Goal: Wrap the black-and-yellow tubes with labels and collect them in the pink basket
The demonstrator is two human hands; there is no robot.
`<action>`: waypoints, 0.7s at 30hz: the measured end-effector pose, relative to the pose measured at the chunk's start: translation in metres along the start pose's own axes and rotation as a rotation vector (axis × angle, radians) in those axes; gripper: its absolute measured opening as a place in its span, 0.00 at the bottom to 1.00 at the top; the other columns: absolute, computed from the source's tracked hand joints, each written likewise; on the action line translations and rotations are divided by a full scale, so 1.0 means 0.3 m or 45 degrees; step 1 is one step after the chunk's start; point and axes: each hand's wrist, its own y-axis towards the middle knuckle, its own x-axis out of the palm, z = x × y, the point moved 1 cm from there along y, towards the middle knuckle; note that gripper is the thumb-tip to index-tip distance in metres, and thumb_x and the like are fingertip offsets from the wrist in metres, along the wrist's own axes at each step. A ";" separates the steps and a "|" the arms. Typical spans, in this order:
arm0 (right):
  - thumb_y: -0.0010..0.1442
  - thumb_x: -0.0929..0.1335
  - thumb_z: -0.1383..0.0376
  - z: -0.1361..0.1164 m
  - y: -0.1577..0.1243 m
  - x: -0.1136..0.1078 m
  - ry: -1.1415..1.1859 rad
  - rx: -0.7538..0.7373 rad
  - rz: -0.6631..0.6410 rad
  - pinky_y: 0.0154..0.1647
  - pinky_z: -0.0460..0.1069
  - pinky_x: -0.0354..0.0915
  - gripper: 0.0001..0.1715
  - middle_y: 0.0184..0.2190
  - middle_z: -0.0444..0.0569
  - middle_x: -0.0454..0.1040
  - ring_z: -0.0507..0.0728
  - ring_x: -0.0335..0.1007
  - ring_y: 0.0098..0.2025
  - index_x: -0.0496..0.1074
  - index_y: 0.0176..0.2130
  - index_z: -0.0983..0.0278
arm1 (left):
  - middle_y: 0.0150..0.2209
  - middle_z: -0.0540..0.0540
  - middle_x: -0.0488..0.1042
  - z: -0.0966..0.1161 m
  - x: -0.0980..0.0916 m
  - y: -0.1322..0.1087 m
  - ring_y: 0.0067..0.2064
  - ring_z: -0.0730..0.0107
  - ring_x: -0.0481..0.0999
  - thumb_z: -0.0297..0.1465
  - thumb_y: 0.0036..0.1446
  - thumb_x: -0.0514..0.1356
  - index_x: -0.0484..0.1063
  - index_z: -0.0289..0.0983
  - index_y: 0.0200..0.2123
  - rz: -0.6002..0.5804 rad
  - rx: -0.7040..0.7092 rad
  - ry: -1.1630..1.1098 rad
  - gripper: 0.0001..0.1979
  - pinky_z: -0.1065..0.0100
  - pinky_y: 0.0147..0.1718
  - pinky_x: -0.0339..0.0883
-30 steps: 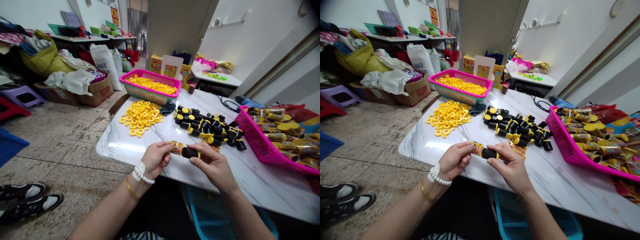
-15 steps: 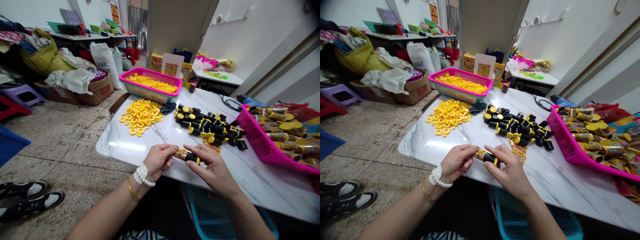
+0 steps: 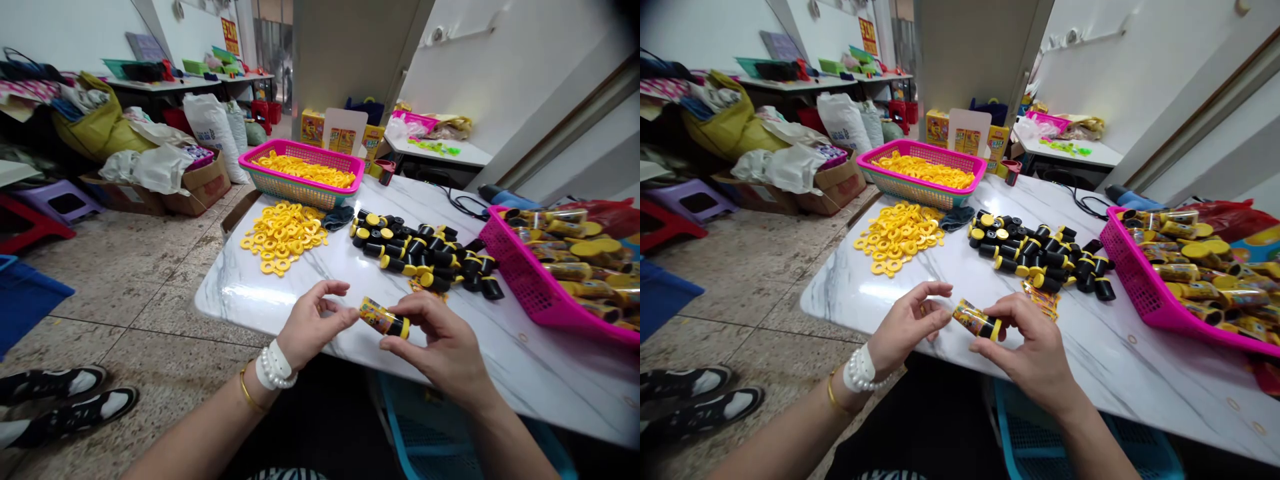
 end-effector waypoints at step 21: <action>0.57 0.74 0.68 0.020 -0.113 0.001 -0.103 -0.122 0.171 0.39 0.53 0.76 0.18 0.44 0.51 0.76 0.56 0.76 0.37 0.75 0.48 0.56 | 0.30 0.45 0.76 -0.016 0.061 0.036 0.25 0.74 0.73 0.45 0.48 0.70 0.73 0.33 0.41 -0.447 -0.182 -0.007 0.25 0.73 0.22 0.66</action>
